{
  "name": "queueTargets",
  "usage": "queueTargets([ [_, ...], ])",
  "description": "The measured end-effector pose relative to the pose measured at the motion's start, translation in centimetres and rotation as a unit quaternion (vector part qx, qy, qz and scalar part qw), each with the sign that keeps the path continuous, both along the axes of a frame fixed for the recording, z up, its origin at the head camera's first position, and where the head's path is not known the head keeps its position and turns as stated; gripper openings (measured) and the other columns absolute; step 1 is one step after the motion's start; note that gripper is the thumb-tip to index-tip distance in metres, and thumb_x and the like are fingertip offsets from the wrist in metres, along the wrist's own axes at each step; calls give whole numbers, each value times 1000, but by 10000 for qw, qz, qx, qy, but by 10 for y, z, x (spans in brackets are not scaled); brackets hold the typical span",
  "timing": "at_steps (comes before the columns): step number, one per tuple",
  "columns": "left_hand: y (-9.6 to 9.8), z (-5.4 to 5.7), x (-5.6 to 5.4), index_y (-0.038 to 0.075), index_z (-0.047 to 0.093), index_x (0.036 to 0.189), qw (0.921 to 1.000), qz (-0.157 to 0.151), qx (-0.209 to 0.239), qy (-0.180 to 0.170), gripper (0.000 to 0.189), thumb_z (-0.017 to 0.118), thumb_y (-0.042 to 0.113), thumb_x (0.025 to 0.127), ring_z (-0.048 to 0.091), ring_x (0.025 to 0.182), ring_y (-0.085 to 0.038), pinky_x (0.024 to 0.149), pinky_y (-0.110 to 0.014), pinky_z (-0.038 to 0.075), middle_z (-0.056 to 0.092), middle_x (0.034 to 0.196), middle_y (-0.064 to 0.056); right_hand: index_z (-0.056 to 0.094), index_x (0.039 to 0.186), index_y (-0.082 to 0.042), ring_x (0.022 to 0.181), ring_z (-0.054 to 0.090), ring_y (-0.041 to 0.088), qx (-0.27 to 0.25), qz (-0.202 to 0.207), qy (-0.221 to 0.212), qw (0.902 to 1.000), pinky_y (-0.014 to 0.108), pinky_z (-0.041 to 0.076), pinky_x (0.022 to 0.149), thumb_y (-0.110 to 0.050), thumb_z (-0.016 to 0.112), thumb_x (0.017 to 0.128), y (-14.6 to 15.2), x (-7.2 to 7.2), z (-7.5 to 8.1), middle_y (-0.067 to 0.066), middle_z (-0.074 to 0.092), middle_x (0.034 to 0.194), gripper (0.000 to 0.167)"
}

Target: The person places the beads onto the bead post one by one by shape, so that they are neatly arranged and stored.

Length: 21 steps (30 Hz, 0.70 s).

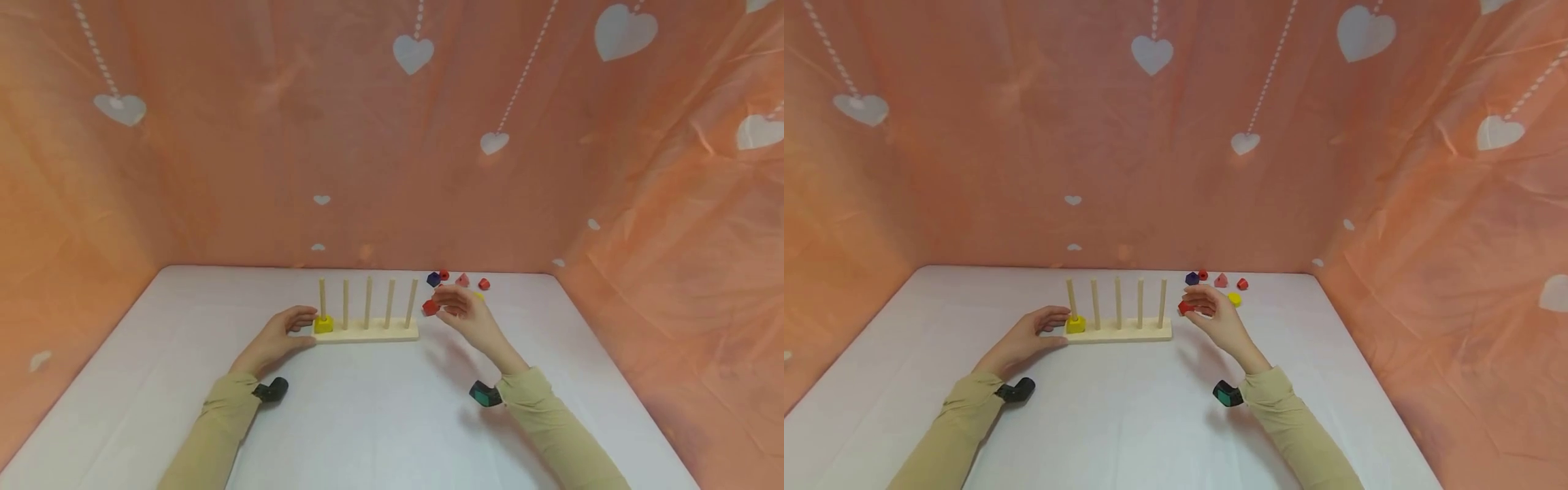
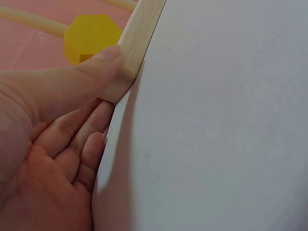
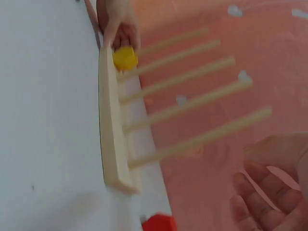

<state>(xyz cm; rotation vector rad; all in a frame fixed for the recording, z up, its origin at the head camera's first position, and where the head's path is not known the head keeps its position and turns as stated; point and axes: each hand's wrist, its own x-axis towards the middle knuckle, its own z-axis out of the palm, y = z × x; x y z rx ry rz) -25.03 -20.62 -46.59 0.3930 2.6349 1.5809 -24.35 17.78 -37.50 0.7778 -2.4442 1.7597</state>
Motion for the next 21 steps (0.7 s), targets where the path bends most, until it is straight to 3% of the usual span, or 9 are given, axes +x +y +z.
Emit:
queueTargets([
  [4,1,1,-2,5,49,134,10000,-26,-52,13,60,77,12,81,49,118,-35,102,-50,36,56,129,-17,50,123,15,112,49,53,-92,-80,-31,9999,60,36,98,12,60,87,3,-6,-1,38,52,119,37],
  [7,1,1,-2,5,49,134,10000,-41,-72,0,60,77,12,81,49,119,-35,103,-50,36,56,129,-17,49,123,16,113,49,53,-127,-159,-127,9997,59,36,99,13,59,87,6,-16,-12,38,51,120,38],
  [14,2,1,-1,3,48,134,9999,-97,9,38,61,76,10,81,51,118,-34,102,-49,37,57,128,-17,51,126,7,113,54,39,233,-661,-173,9974,51,42,98,10,62,87,13,-42,-47,25,57,120,41],
  [21,0,2,-1,4,49,134,9999,3,-125,23,61,77,12,81,51,118,-34,101,-49,37,57,129,-16,53,127,3,112,55,29,646,-838,-283,9940,46,43,99,5,64,87,9,-55,-57,14,61,118,41],
])
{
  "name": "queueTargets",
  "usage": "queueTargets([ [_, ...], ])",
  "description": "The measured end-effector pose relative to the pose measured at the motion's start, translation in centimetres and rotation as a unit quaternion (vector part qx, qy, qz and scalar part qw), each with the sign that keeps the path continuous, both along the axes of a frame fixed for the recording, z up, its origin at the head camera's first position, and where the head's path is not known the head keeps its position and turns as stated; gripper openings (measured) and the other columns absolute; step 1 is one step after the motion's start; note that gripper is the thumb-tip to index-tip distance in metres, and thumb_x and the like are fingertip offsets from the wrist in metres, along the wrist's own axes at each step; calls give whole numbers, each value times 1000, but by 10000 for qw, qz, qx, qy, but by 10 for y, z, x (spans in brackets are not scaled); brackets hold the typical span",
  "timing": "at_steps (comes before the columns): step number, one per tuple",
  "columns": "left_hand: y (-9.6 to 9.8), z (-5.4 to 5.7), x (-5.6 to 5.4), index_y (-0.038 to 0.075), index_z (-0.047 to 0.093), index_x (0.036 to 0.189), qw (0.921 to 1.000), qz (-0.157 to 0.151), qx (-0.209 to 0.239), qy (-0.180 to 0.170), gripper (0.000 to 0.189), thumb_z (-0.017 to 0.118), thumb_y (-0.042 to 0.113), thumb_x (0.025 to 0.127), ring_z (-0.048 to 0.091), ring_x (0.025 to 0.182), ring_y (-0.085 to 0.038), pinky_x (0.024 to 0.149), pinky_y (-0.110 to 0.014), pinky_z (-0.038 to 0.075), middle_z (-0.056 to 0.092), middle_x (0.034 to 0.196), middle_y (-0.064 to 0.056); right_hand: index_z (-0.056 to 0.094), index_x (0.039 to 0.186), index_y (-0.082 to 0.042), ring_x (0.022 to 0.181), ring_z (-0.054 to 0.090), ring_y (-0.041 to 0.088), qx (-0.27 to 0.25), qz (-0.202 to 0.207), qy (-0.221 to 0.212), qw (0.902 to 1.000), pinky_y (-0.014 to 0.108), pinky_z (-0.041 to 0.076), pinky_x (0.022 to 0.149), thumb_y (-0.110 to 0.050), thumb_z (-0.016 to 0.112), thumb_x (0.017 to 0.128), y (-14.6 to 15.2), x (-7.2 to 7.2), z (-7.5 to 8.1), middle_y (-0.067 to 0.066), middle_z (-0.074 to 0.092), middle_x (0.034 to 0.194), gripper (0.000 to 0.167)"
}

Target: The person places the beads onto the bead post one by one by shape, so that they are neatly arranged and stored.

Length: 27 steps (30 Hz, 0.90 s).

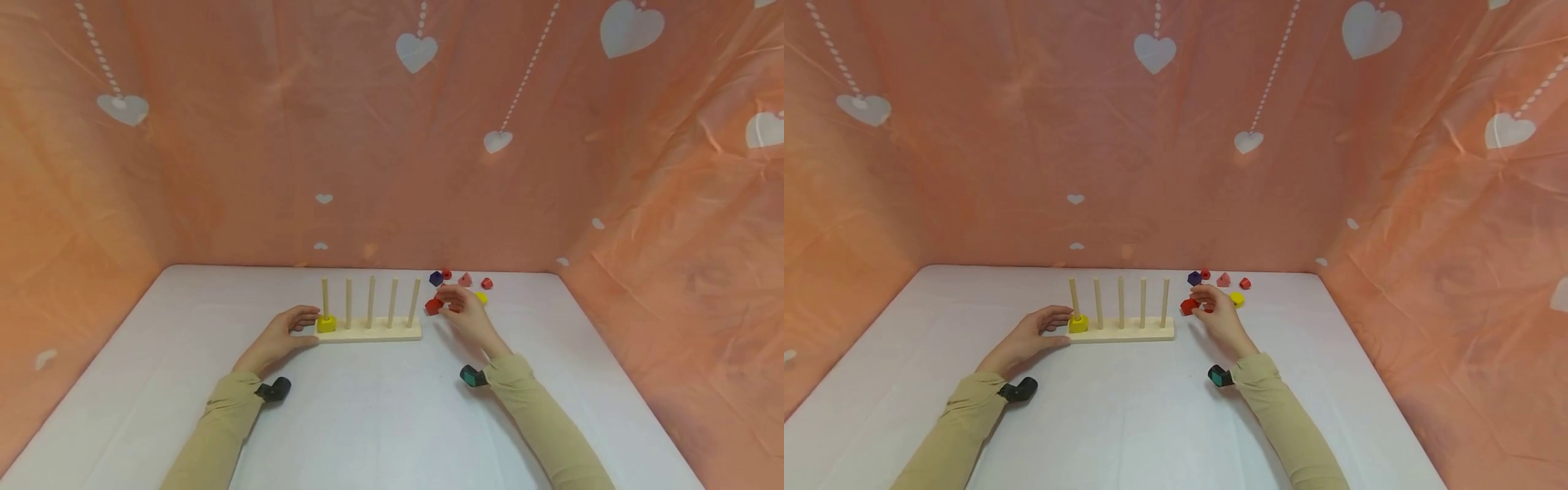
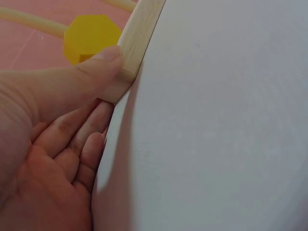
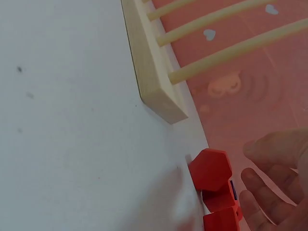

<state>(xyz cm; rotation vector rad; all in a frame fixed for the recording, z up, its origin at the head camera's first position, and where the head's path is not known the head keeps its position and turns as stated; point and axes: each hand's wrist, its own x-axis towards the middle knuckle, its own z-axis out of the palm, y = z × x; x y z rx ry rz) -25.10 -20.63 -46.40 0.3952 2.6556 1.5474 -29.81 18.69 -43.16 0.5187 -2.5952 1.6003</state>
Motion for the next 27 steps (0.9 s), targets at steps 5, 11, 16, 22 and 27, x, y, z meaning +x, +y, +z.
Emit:
queueTargets([
  [5,-1,0,0,2,48,134,10000,-51,-13,72,60,76,10,81,52,118,-35,101,-49,38,57,128,-18,54,128,-1,112,55,26,292,-129,-142,9994,44,44,98,3,65,88,-4,-4,-2,8,61,118,42],
  [11,0,0,0,4,49,134,10000,-55,-3,51,61,77,10,81,52,117,-34,101,-49,38,58,128,-16,55,127,-3,110,54,24,551,-130,-229,9981,39,47,95,4,63,88,-7,-8,-5,7,61,118,41],
  [16,0,-1,-1,2,48,134,9999,-108,-12,118,60,76,12,82,51,117,-36,101,-50,38,57,128,-18,57,124,-1,103,54,25,732,-64,-63,9973,36,49,90,7,62,87,-9,-10,-5,8,62,115,39],
  [22,0,-2,-3,4,49,134,10000,-61,6,23,60,77,13,82,50,118,-34,102,-49,37,57,129,-16,60,119,0,95,54,26,1146,239,296,9927,34,50,82,10,61,85,-11,-13,-5,10,63,109,36],
  [27,-1,1,-2,4,48,134,9996,-115,226,-130,60,76,12,82,47,121,-35,104,-51,34,55,130,-17,61,120,-2,95,54,24,1518,475,231,9870,34,51,85,9,62,85,-10,-14,-5,7,63,109,36],
])
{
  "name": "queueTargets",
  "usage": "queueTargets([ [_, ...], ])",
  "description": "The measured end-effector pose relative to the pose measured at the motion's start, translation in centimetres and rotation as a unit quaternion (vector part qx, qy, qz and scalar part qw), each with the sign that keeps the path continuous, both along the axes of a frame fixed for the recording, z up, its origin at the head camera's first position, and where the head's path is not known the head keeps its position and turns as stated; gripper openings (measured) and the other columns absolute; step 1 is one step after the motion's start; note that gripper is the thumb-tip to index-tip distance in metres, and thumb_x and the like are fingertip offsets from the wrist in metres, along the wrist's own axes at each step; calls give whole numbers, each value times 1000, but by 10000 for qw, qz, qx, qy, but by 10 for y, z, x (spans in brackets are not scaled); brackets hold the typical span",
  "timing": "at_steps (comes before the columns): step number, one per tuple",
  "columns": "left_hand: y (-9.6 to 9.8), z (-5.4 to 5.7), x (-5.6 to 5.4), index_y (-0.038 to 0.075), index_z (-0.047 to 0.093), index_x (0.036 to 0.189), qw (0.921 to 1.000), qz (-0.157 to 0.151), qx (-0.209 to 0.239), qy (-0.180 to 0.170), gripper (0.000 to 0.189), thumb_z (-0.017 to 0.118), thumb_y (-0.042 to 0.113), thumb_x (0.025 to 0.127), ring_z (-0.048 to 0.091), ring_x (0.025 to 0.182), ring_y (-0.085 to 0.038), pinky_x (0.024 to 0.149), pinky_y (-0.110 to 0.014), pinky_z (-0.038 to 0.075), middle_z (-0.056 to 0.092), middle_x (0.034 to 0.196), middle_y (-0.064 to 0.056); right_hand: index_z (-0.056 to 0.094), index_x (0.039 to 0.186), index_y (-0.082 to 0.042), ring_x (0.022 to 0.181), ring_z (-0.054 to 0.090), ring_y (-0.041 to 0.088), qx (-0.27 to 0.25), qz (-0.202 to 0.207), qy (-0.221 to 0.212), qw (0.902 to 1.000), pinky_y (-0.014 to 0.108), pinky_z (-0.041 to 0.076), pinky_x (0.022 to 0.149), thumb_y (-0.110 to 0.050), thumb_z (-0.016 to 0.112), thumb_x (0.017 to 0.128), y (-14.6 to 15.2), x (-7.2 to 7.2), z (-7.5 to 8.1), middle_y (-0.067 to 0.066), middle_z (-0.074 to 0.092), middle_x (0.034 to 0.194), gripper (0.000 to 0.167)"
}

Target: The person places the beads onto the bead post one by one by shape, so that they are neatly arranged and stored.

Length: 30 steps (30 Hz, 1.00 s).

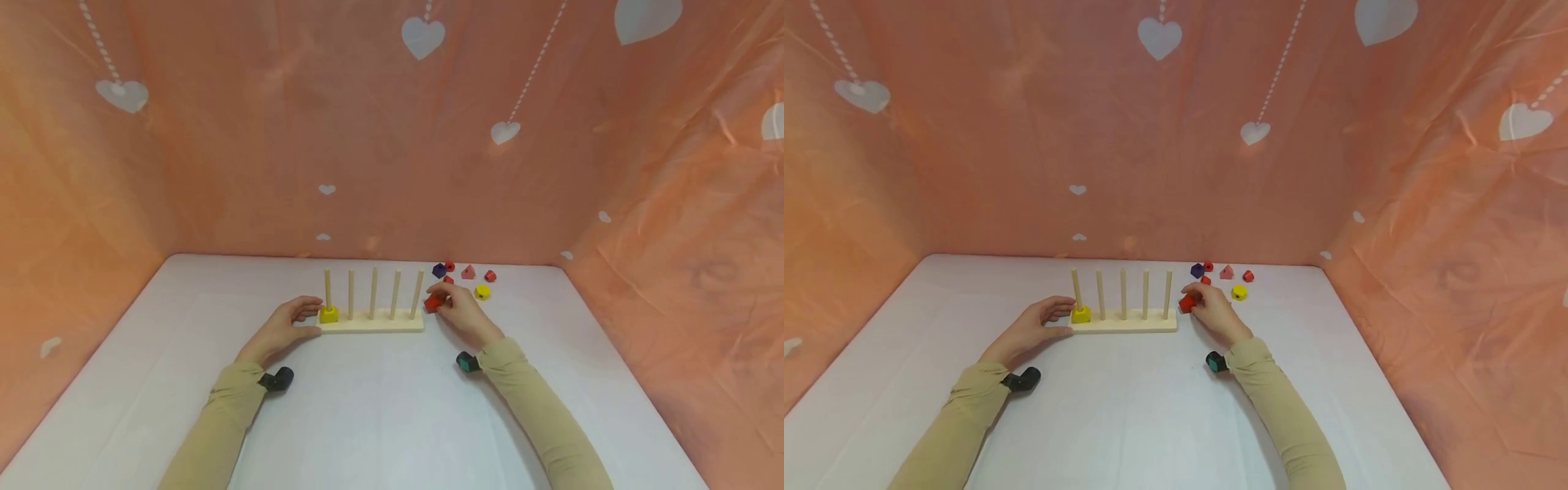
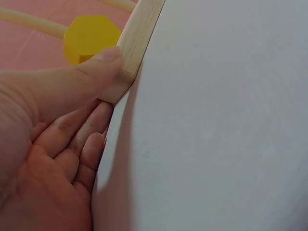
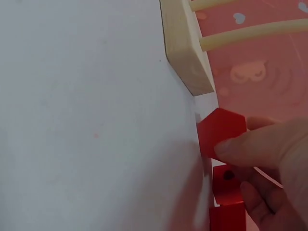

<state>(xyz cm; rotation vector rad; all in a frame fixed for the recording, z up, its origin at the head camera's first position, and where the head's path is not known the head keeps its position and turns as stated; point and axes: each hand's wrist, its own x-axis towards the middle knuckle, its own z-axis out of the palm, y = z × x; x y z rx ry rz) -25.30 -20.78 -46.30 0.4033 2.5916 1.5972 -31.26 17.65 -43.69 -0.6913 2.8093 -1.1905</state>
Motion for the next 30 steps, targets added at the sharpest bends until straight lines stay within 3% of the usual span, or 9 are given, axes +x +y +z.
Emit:
queueTargets([
  [8,-1,2,-2,4,46,137,9999,-40,20,-148,62,75,13,83,45,124,-35,106,-51,32,53,132,-16,61,122,-6,100,55,24,77,65,-238,9997,38,50,91,5,66,86,4,-4,2,6,61,113,38],
  [15,0,3,0,6,47,136,9997,-24,65,-238,62,76,12,82,45,124,-35,105,-52,32,53,132,-16,60,125,-13,103,53,24,-361,-330,-542,9973,37,50,90,-1,67,87,6,-4,5,1,60,116,40],
  [20,0,3,-1,6,48,136,9998,6,24,-195,61,76,12,82,46,122,-36,105,-52,33,54,132,-17,61,123,-12,109,54,23,-626,-450,-248,9967,37,49,92,-3,67,88,6,-4,10,4,61,117,37],
  [24,0,3,-1,6,48,136,9999,14,-18,-142,61,76,12,82,47,121,-35,104,-51,34,54,132,-17,61,121,-8,105,58,28,-950,-451,-12,9945,38,52,87,-1,67,88,5,-1,20,11,60,119,34],
  [30,1,1,-1,6,47,136,9999,23,-61,-78,61,76,12,82,48,121,-35,104,-50,34,54,131,-17,62,120,-7,105,59,30,-1625,-462,248,9853,39,51,88,1,67,87,1,2,36,13,59,118,34],
])
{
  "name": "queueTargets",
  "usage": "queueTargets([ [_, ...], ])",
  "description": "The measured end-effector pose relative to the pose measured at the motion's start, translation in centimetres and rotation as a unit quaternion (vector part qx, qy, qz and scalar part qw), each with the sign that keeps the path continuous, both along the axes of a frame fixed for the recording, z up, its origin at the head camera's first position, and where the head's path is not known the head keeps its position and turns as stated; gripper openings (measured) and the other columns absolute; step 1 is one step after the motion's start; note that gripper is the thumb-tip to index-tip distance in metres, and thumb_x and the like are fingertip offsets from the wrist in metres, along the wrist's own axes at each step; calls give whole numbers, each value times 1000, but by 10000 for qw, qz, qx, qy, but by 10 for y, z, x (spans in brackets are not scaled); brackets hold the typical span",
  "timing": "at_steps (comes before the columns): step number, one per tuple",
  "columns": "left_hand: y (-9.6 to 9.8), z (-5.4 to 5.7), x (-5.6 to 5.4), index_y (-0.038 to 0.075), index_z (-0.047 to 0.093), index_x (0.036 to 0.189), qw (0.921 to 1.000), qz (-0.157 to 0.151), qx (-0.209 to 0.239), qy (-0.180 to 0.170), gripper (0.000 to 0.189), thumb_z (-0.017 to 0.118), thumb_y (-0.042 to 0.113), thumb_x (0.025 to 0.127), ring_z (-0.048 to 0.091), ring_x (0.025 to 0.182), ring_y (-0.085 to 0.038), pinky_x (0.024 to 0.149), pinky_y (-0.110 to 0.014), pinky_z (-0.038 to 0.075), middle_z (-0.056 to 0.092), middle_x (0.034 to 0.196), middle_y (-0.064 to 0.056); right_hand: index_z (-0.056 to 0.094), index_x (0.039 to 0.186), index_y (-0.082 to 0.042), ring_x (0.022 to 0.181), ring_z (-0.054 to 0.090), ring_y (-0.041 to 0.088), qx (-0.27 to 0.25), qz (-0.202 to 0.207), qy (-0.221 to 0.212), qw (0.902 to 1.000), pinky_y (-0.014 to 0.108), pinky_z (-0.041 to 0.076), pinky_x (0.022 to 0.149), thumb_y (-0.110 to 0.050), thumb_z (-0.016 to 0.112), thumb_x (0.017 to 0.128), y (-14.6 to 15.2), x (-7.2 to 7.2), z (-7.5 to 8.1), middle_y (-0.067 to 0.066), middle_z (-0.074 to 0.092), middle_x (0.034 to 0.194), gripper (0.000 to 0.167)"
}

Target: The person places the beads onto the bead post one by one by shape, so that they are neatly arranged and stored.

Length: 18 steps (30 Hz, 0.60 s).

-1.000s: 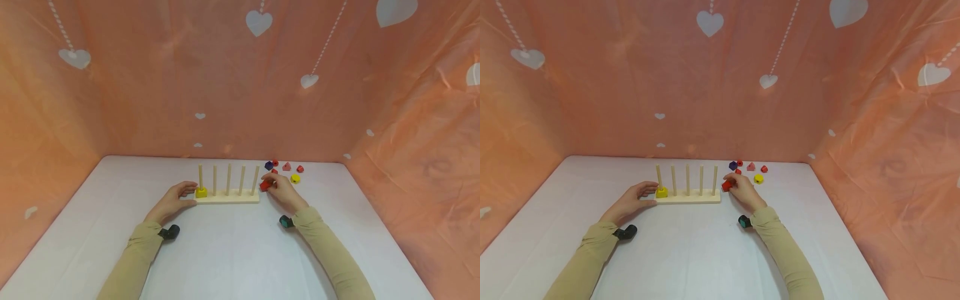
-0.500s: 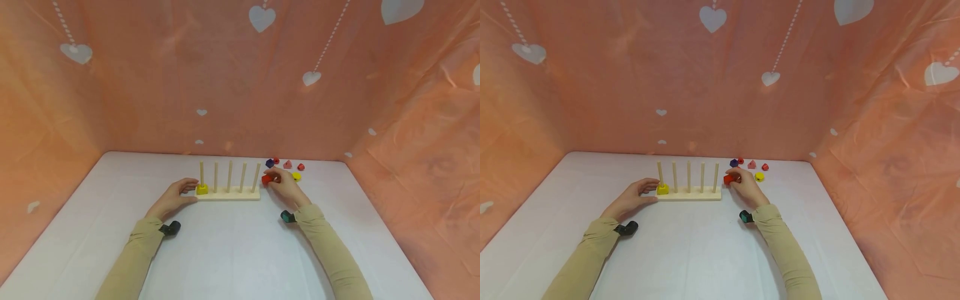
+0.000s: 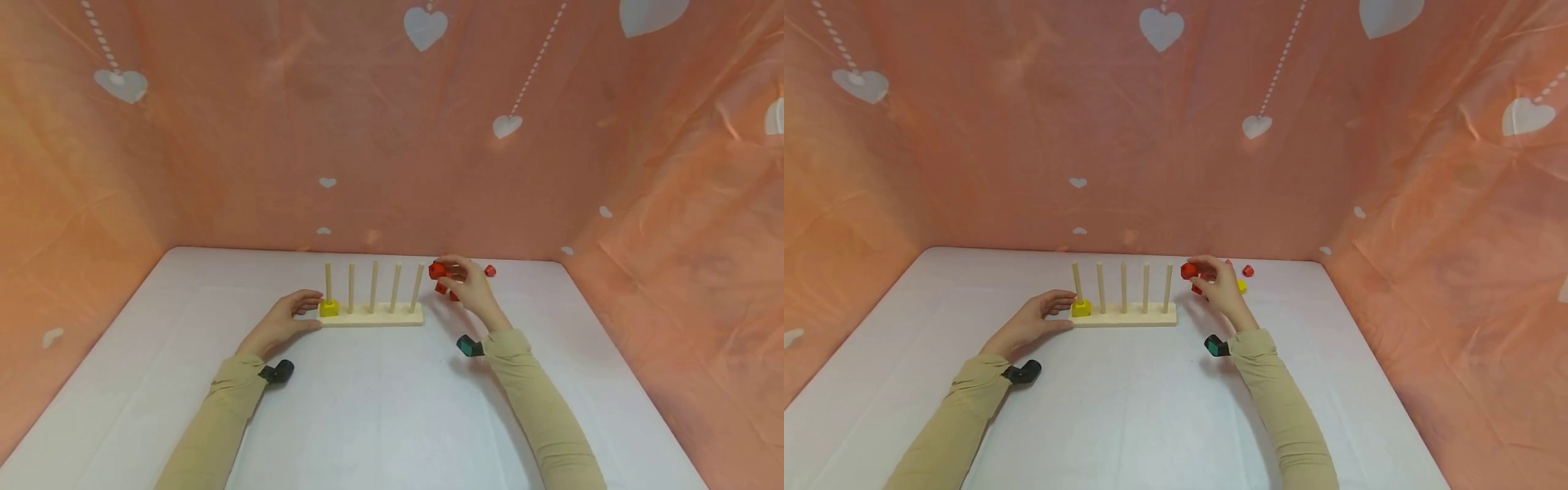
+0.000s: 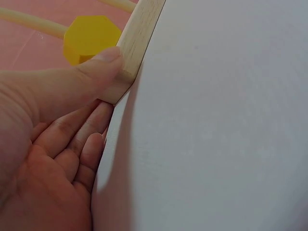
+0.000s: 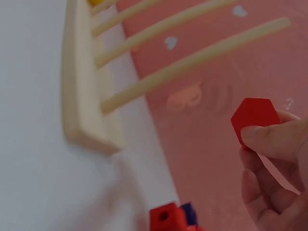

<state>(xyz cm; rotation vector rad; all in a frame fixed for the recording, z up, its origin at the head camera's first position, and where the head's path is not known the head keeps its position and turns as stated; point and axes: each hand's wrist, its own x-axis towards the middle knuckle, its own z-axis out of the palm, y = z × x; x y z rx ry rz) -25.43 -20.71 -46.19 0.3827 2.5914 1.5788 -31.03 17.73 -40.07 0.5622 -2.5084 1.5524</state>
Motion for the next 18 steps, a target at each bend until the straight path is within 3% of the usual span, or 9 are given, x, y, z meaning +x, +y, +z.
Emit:
queueTargets([
  [5,0,-2,0,5,47,136,10000,-24,24,-8,61,76,11,82,47,122,-35,105,-50,33,54,132,-17,61,123,-5,106,58,27,-518,-6,188,9985,36,49,92,1,67,87,-7,4,12,11,60,117,38],
  [12,-1,-2,-2,4,47,136,9999,-83,65,47,61,75,10,83,47,122,-35,105,-50,33,54,131,-17,58,131,-13,108,56,27,-843,20,475,9953,34,47,96,-2,67,88,-22,12,35,11,58,122,45],
  [18,-2,0,-4,5,46,137,9999,-119,-43,43,61,75,12,83,47,121,-36,105,-51,33,54,131,-17,57,128,-2,106,58,28,-1414,326,691,9870,30,49,92,5,65,87,-47,22,60,13,59,120,42],
])
